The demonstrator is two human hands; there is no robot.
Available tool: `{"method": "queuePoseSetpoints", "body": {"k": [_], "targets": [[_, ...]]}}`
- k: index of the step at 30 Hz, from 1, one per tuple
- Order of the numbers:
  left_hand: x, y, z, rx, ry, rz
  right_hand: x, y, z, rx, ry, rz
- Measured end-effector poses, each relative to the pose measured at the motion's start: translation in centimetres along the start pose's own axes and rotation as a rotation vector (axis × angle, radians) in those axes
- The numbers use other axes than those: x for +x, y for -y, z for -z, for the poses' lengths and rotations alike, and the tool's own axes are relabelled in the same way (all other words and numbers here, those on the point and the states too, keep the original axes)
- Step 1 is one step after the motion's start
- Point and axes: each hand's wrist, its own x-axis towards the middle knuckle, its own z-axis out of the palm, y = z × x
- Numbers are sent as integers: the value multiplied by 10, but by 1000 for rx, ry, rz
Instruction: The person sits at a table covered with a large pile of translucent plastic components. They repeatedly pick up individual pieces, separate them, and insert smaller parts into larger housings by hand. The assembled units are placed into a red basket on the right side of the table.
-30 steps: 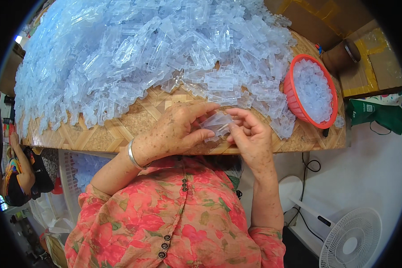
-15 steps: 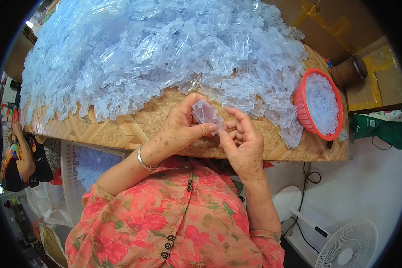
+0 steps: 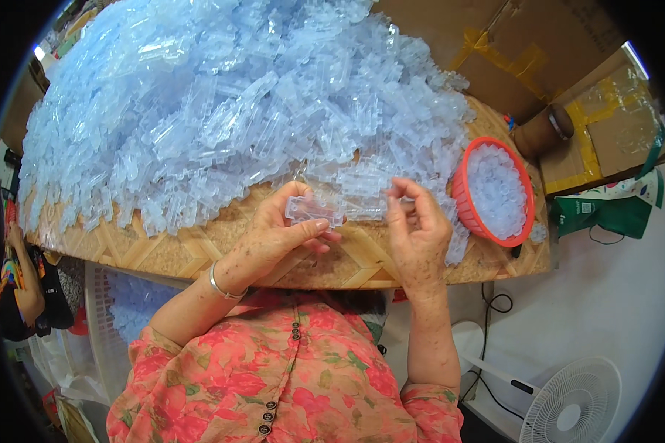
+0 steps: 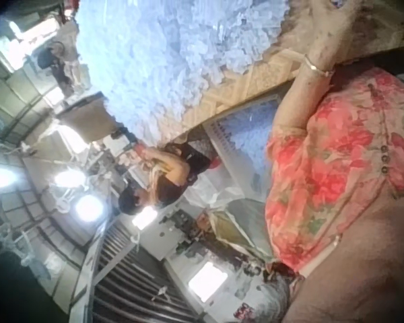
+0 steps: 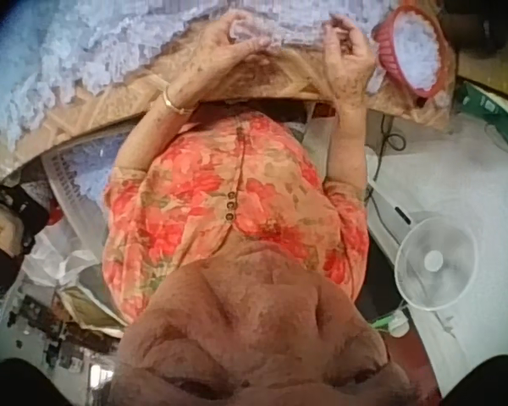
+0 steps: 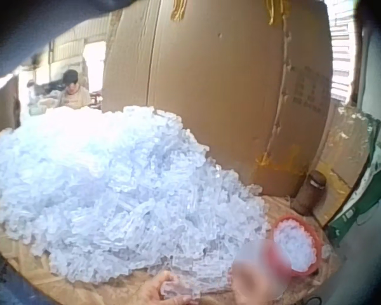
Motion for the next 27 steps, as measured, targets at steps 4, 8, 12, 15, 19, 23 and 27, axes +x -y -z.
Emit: {"method": "queuePoseSetpoints", "body": {"k": [4, 8, 12, 15, 19, 23, 27], "targets": [[4, -13, 0, -32, 4, 16, 60, 5, 10, -379, -81, 190], [20, -5, 9, -25, 35, -35, 132, -33, 5, -668, -219, 358], [15, -10, 11, -24, 14, -30, 183, -48, -7, -812, -196, 149], [15, -5, 17, -104, 21, -19, 200, -57, -1, -846, -103, 29], [14, -5, 21, -133, 45, -17, 188, -35, 5, -883, -230, 41], [14, -7, 21, -137, 91, -40, 162, -23, 18, -99, -176, -17], [13, -6, 22, -162, 85, -59, 101, 17, 8, 389, 57, -131]]}}
